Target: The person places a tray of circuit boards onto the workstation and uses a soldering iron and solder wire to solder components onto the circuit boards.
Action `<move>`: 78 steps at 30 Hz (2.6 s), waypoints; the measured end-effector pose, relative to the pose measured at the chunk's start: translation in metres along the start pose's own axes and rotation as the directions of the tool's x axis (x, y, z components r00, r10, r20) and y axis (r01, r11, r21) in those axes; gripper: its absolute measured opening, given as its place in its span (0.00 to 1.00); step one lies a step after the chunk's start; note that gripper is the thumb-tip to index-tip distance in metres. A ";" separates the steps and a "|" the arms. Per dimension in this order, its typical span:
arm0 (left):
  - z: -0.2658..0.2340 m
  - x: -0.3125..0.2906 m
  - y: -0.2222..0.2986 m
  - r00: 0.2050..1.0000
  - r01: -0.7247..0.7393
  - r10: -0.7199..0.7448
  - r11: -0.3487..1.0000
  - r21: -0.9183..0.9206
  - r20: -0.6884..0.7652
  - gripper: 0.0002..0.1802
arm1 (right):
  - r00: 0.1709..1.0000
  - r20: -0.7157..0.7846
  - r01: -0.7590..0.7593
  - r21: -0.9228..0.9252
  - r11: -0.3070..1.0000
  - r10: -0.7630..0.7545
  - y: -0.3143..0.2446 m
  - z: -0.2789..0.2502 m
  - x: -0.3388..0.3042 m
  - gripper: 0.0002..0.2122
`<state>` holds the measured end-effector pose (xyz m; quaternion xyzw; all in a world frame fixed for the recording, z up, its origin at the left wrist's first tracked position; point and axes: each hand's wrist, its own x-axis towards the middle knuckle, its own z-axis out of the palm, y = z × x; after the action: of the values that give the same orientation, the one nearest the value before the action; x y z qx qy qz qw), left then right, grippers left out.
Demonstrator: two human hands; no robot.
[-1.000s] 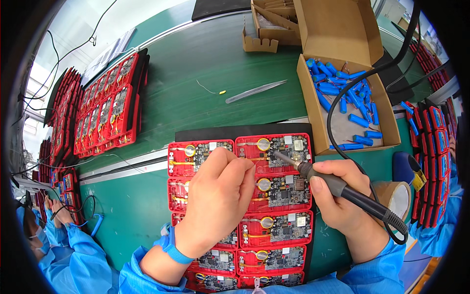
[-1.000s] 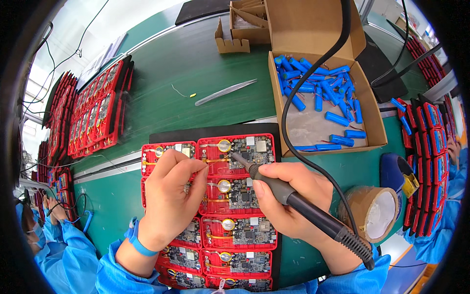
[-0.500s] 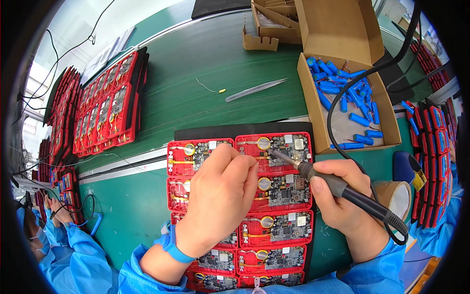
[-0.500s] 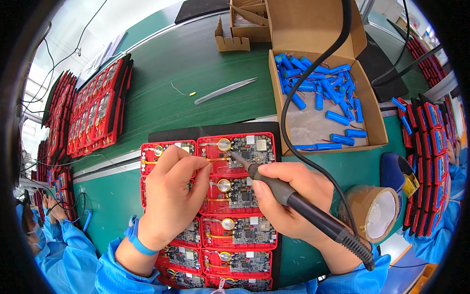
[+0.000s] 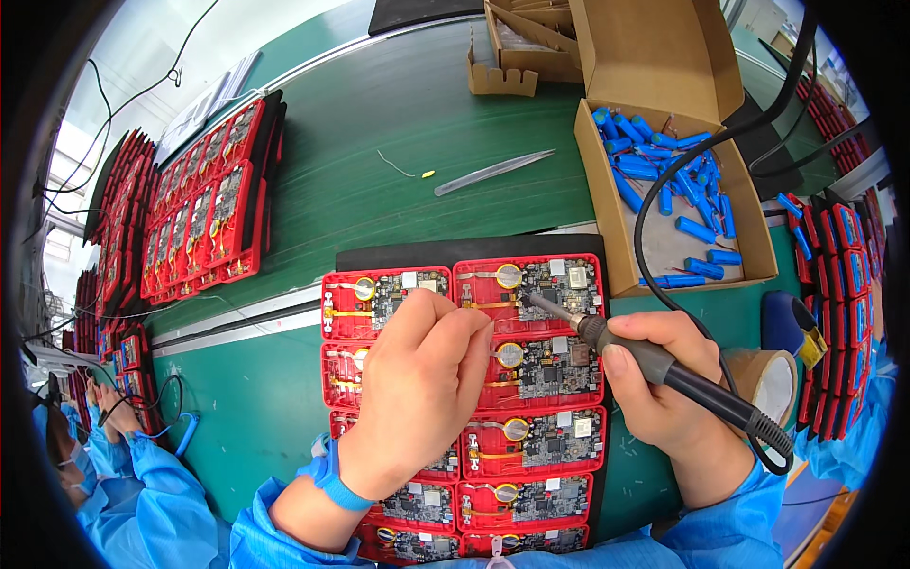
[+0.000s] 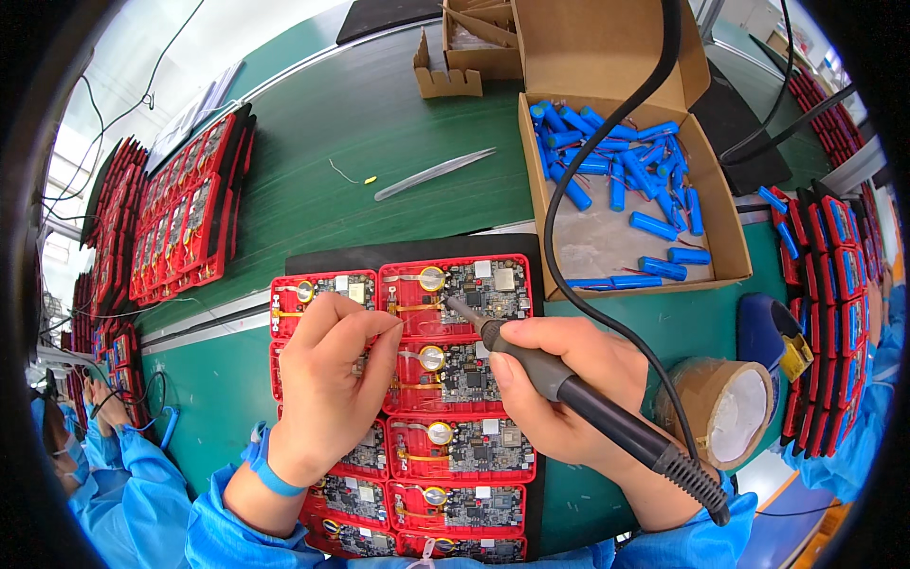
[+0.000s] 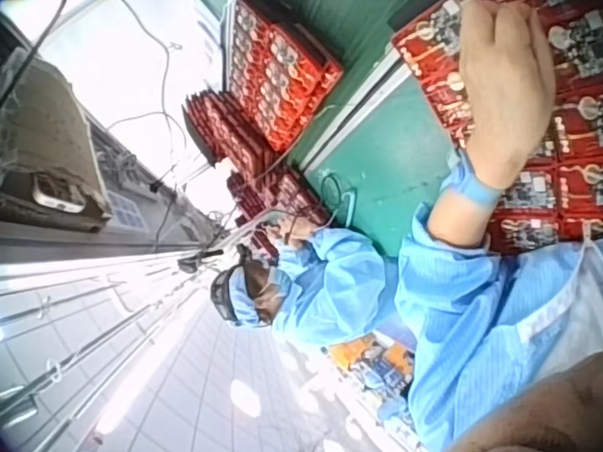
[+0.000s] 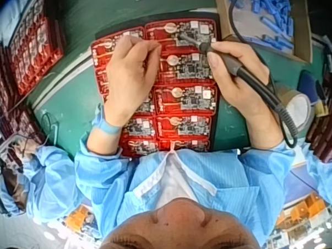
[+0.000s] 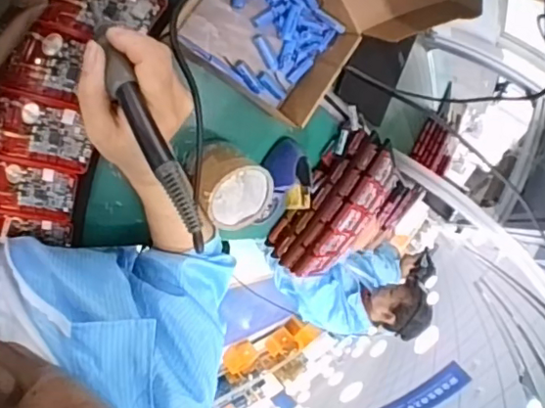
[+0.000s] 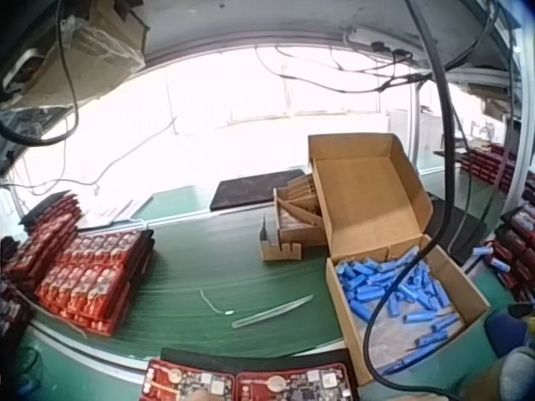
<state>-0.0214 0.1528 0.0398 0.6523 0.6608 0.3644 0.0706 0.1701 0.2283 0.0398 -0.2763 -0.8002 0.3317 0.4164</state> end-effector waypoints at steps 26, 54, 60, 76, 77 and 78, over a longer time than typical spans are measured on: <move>0.003 0.006 0.002 1.000 0.008 -0.009 1.000 -0.029 -0.009 0.05 | 1.000 -0.022 -0.020 -0.006 1.000 0.020 -0.003 -0.001 -0.003 0.10; -0.018 -0.054 0.018 0.996 0.087 -0.086 0.994 -0.069 0.013 0.08 | 0.987 0.040 0.157 0.024 0.987 -0.158 -0.017 -0.022 -0.026 0.11; -0.006 -0.055 0.014 0.999 -0.028 0.029 0.999 0.027 -0.029 0.08 | 0.983 0.088 0.162 0.027 0.986 -0.164 -0.016 -0.018 -0.026 0.12; -0.003 -0.055 0.013 0.999 -0.047 0.047 0.996 0.081 0.003 0.08 | 0.984 0.134 0.117 0.020 0.993 -0.118 -0.013 -0.011 -0.026 0.12; -0.003 -0.055 0.013 0.999 -0.047 0.047 0.996 0.080 0.004 0.08 | 0.984 0.137 0.108 0.028 0.994 -0.110 -0.012 -0.010 -0.027 0.12; -0.004 -0.054 0.014 0.999 -0.051 0.051 0.995 0.081 0.003 0.08 | 0.985 0.140 0.100 0.036 0.994 -0.104 -0.012 -0.010 -0.027 0.12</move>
<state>-0.0049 0.1004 0.0300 0.6717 0.6581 0.3384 0.0350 0.1899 0.2040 0.0398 -0.2049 -0.8360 0.3402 0.3786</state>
